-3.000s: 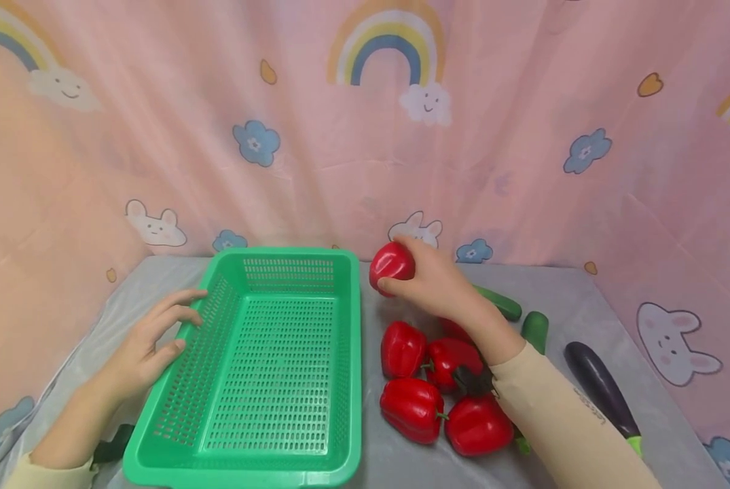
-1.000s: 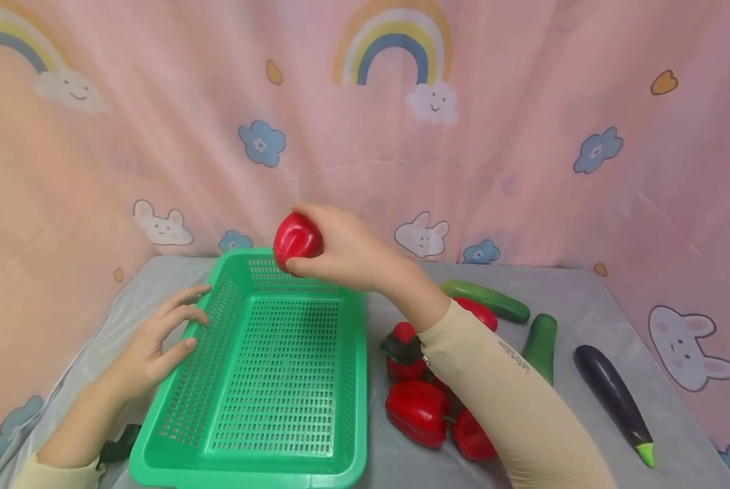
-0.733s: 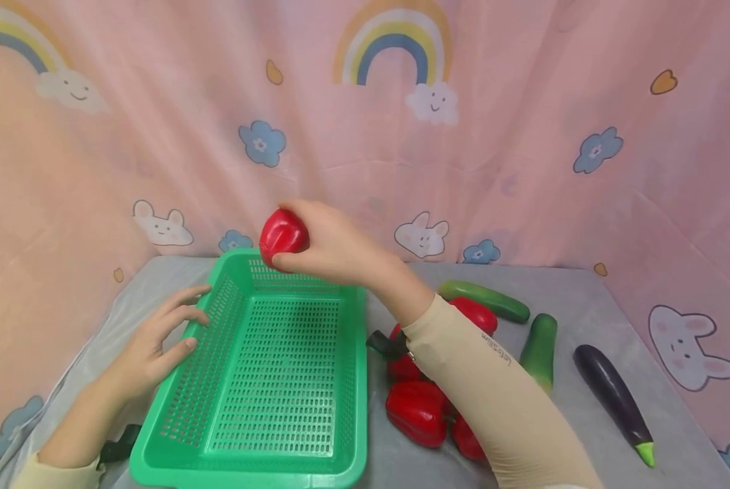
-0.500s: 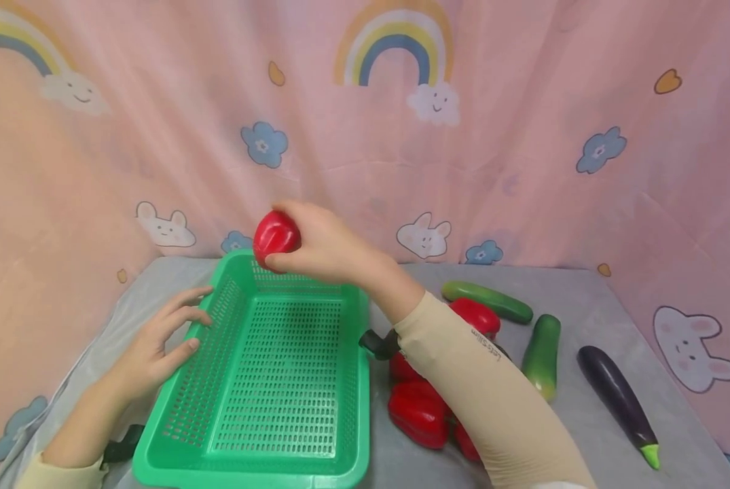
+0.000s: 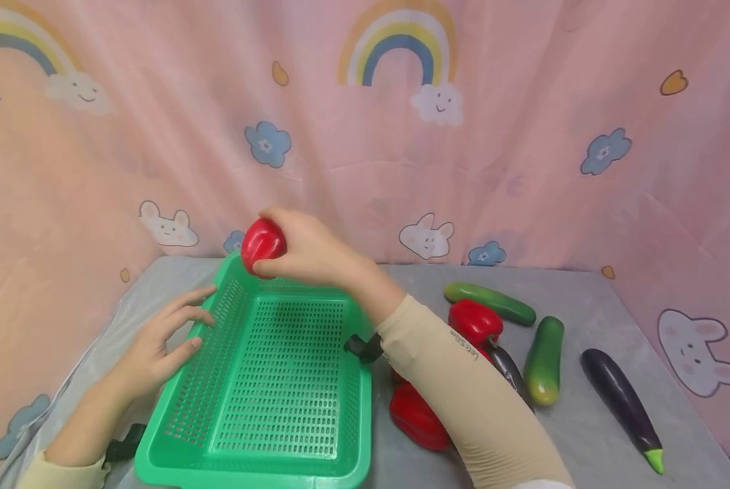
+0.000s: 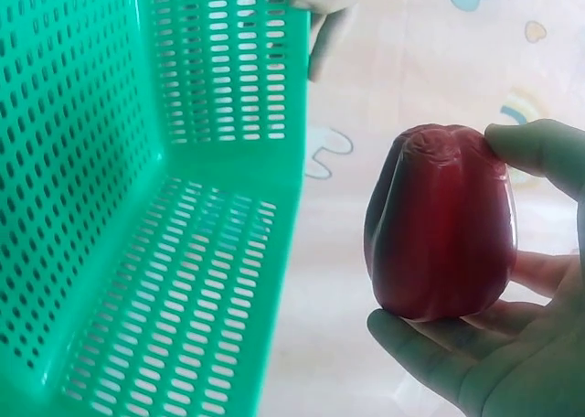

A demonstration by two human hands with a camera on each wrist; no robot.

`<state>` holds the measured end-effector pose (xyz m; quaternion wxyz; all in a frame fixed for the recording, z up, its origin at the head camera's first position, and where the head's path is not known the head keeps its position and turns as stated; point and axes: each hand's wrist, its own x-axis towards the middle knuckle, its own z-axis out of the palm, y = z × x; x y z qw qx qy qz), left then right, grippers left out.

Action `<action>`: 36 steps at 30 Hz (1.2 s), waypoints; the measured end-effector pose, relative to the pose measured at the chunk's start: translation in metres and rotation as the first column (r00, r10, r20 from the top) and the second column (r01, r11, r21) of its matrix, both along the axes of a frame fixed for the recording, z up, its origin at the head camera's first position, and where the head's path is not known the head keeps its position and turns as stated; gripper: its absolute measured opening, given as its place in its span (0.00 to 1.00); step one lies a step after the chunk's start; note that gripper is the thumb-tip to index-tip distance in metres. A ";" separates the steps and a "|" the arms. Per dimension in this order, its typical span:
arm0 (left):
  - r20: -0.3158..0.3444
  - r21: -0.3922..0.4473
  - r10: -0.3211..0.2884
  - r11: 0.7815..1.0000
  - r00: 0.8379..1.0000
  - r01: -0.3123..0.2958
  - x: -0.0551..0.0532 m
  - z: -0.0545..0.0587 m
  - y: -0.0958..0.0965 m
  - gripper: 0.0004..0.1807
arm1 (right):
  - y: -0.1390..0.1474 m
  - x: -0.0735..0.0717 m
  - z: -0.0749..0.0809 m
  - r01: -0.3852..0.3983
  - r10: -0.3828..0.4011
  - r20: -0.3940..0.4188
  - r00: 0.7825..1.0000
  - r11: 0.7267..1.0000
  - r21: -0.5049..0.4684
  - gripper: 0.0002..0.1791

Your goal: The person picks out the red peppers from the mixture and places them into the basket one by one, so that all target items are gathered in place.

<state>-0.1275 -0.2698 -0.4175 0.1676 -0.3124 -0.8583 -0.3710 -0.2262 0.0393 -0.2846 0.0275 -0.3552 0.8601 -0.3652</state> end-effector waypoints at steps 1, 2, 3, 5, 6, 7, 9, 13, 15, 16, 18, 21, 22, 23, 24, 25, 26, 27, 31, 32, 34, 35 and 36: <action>0.005 -0.002 0.002 1.000 1.000 -0.002 0.000 0.000 0.000 0.14 | -0.002 0.000 -0.001 -0.004 0.004 0.003 1.000 1.000 0.000 0.46; 0.011 -0.005 0.006 1.000 1.000 -0.005 0.000 0.000 0.000 0.14 | -0.003 -0.001 -0.002 -0.006 0.006 0.003 1.000 1.000 0.002 0.45; 0.021 -0.007 0.009 1.000 1.000 -0.009 0.001 0.001 0.000 0.14 | -0.005 -0.001 -0.003 -0.009 0.009 0.004 1.000 1.000 0.002 0.45; 0.031 -0.012 0.013 1.000 0.999 -0.013 0.001 0.001 0.000 0.15 | -0.008 -0.002 -0.007 -0.009 0.009 0.009 1.000 1.000 0.004 0.45; 0.035 -0.014 0.014 1.000 0.999 -0.014 0.002 0.002 0.000 0.15 | -0.009 -0.002 -0.008 -0.009 0.009 0.014 1.000 1.000 0.004 0.45; 0.037 -0.016 0.015 1.000 0.999 -0.014 0.002 0.002 0.000 0.15 | -0.010 -0.003 -0.010 -0.008 0.007 0.018 1.000 1.000 0.004 0.45; 0.040 -0.017 0.016 1.000 0.999 -0.015 0.002 0.002 0.000 0.15 | -0.012 -0.004 -0.013 -0.005 0.005 0.022 1.000 1.000 0.006 0.44; 0.043 -0.013 0.017 1.000 0.999 -0.017 0.001 0.003 0.000 0.15 | -0.016 -0.006 -0.019 -0.008 0.008 0.024 1.000 1.000 0.013 0.45; 0.047 -0.009 0.017 1.000 0.999 -0.016 0.001 0.003 0.001 0.16 | -0.017 -0.007 -0.023 -0.015 0.015 0.024 1.000 1.000 0.019 0.44; 0.049 -0.007 0.016 1.000 0.999 -0.016 0.001 0.003 0.001 0.16 | -0.018 -0.008 -0.025 -0.020 0.020 0.026 0.999 1.000 0.022 0.44; 0.051 -0.004 0.015 1.000 0.999 -0.015 0.001 0.004 0.001 0.16 | -0.020 -0.008 -0.027 -0.035 0.034 0.035 0.999 0.999 0.026 0.44; 0.057 -0.009 0.019 1.000 0.998 -0.019 0.001 0.004 0.001 0.16 | -0.023 -0.009 -0.032 -0.053 0.051 0.051 0.997 0.998 0.028 0.43; 0.058 -0.010 0.021 1.000 0.998 -0.020 0.001 0.004 0.001 0.16 | -0.023 -0.009 -0.033 -0.058 0.056 0.056 0.997 0.998 0.031 0.43; 0.061 -0.011 0.022 1.000 0.998 -0.021 0.002 0.004 0.001 0.16 | -0.024 -0.009 -0.035 -0.063 0.061 0.058 0.996 0.997 0.034 0.43; 0.063 -0.012 0.023 1.000 0.998 -0.022 0.002 0.004 0.001 0.16 | -0.025 -0.010 -0.037 -0.066 0.064 0.059 0.996 0.997 0.039 0.44; 0.066 -0.014 0.024 1.000 0.998 -0.023 0.002 0.004 0.001 0.16 | -0.026 -0.010 -0.039 -0.071 0.068 0.059 0.996 0.996 0.045 0.44; 0.068 -0.014 0.024 1.000 0.997 -0.023 0.003 0.004 0.001 0.16 | -0.027 -0.010 -0.040 -0.075 0.072 0.057 0.996 0.996 0.053 0.44; 0.070 -0.013 0.023 1.000 0.997 -0.023 0.003 0.004 0.001 0.16 | -0.028 -0.010 -0.042 -0.080 0.077 0.055 0.995 0.995 0.059 0.43; 0.077 -0.014 0.023 1.000 0.997 -0.022 0.003 0.004 0.002 0.16 | -0.032 -0.010 -0.046 -0.098 0.094 0.058 0.994 0.992 0.075 0.43; 0.078 -0.013 0.023 1.000 0.997 -0.022 0.002 0.004 0.002 0.16 | -0.033 -0.010 -0.046 -0.102 0.098 0.062 0.993 0.992 0.078 0.43; 0.077 -0.014 0.024 1.000 0.997 -0.023 0.002 0.005 0.002 0.16 | -0.034 -0.010 -0.048 -0.107 0.101 0.074 0.992 0.990 0.086 0.44; 0.077 -0.013 0.024 1.000 0.997 -0.023 0.002 0.005 0.002 0.16 | -0.034 -0.010 -0.049 -0.109 0.102 0.079 0.992 0.990 0.090 0.45; 0.077 -0.014 0.024 1.000 0.997 -0.023 0.002 0.005 0.002 0.16 | -0.035 -0.010 -0.050 -0.111 0.103 0.083 0.991 0.990 0.092 0.45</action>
